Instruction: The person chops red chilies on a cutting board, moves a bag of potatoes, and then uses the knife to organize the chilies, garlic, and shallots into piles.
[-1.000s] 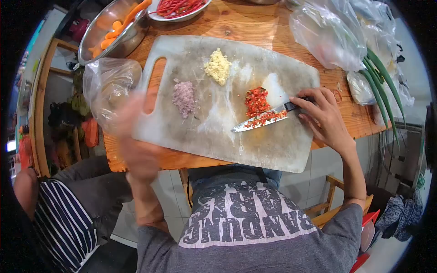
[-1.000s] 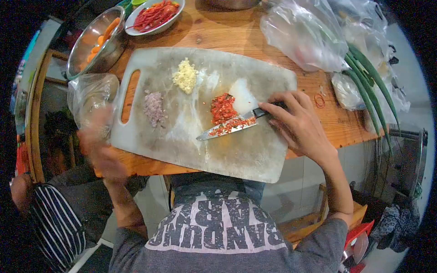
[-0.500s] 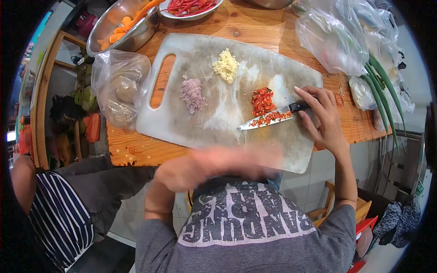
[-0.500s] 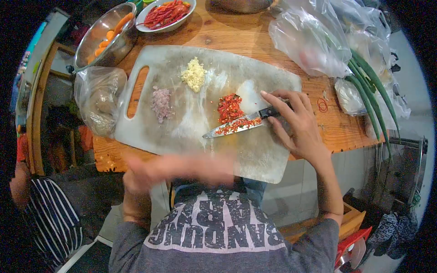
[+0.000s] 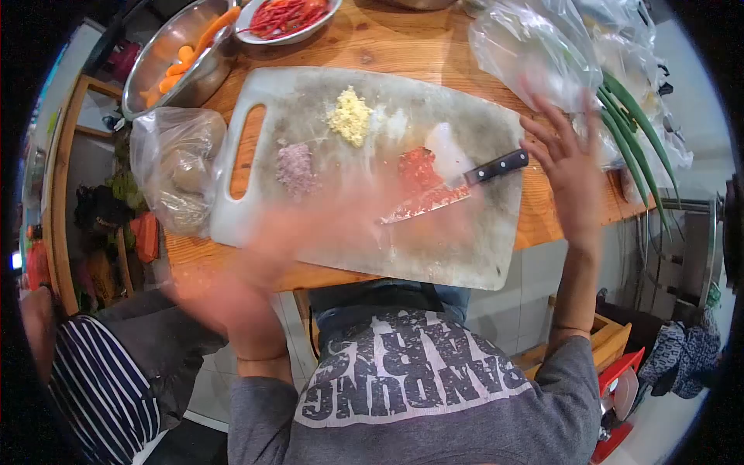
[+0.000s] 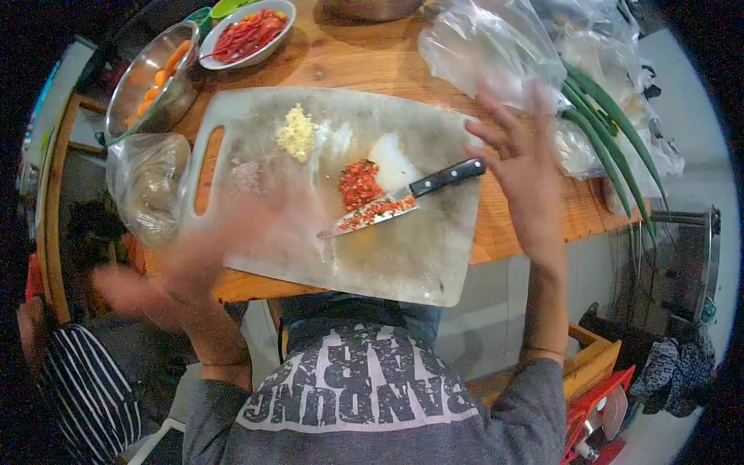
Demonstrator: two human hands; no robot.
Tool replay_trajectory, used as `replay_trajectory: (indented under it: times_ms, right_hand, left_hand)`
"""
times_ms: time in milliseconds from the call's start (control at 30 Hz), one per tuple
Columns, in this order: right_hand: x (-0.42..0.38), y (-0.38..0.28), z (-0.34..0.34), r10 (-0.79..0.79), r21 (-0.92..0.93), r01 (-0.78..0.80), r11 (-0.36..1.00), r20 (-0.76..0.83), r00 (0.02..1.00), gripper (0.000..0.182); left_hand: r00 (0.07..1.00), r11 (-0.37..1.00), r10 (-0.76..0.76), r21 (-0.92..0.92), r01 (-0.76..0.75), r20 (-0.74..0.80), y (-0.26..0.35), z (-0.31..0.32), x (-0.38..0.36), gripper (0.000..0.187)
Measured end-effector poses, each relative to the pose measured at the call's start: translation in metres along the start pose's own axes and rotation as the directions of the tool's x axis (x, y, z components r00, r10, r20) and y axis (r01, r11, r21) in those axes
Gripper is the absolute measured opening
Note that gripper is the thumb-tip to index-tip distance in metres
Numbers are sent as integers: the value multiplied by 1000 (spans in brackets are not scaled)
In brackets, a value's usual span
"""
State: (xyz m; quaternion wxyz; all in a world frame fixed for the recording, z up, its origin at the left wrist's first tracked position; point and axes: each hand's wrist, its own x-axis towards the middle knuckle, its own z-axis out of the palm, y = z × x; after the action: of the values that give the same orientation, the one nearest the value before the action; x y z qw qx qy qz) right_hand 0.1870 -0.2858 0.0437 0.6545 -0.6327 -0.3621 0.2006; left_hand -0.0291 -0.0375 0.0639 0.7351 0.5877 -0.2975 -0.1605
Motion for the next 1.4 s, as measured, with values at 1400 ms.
replay_trajectory:
  times_ms: [1400]
  right_hand:
    - [-25,6,11,-58,-871,472,135,468,882,66]
  left_hand:
    - [341,828,495,552,93,-799,-37,21,-95,64]
